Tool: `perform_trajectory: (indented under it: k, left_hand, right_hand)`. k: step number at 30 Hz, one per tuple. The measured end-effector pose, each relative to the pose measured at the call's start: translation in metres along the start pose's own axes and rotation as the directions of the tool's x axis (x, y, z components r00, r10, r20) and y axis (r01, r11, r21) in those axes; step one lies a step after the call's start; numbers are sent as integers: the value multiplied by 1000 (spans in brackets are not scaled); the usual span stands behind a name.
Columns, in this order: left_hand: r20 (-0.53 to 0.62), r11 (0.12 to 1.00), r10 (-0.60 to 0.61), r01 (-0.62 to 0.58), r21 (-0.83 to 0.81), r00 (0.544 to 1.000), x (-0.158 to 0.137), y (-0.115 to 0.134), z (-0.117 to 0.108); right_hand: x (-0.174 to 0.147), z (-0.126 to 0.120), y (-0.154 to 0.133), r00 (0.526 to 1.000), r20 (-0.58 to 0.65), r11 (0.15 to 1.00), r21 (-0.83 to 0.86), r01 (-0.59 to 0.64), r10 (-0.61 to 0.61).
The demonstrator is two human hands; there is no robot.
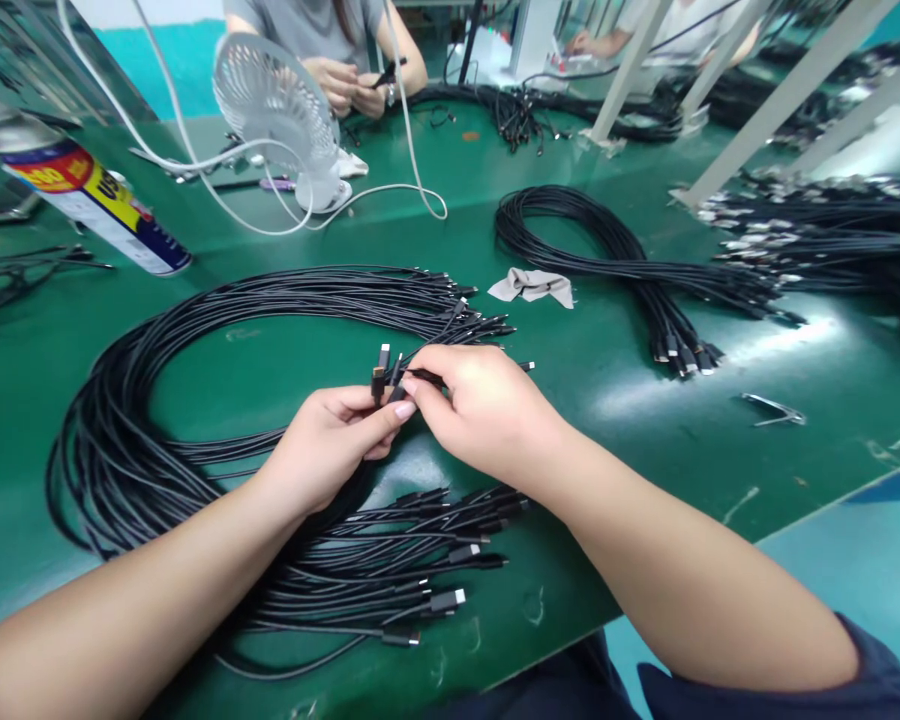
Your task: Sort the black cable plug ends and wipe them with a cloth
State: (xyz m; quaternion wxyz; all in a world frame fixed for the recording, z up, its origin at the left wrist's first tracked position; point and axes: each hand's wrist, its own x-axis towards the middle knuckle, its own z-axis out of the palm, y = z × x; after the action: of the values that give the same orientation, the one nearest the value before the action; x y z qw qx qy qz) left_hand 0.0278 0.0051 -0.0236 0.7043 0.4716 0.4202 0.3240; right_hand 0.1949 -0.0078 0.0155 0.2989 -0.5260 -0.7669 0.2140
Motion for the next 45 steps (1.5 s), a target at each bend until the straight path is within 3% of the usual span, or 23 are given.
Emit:
perform_trajectory:
  k: [9, 13, 23, 26, 28, 33, 37, 40, 45]
  left_hand:
    - [8, 992, 23, -23, 125, 1000, 1, -2, -3]
    - [4, 998, -31, 31, 63, 1000, 1, -1, -2]
    - [-2, 993, -105, 105, -52, 994, 1, 5, -1]
    - [0, 992, -113, 113, -57, 994, 2, 4, -1]
    - [7, 993, -108, 108, -57, 994, 2, 4, -2]
    - [64, 988, -119, 124, -91, 991, 0, 7, -3]
    - [106, 987, -126, 135, -87, 986, 0, 9, -3]
    - [148, 986, -119, 134, -96, 982, 0, 7, -5]
    - [204, 978, -120, 151, -142, 972, 0, 9, -5]
  right_hand:
    - [-1, 1, -1, 1000, 0, 993, -114, 6, -7]
    - [-3, 2, -2, 1000, -5, 983, -184, -15, 15]
    - [3, -2, 4, 996, -12, 996, 27, -89, 89]
    - [5, 0, 8, 989, 42, 986, 71, -148, 145]
    - [5, 4, 11, 991, 66, 989, 80, -121, 116]
    - [6, 10, 10, 999, -33, 999, 1, 32, -32]
    - [8, 2, 7, 994, -106, 1000, -4, -25, 24]
    - [8, -3, 9, 993, -102, 995, 86, -50, 59]
    - [5, -8, 13, 992, -123, 936, 352, 12, 33]
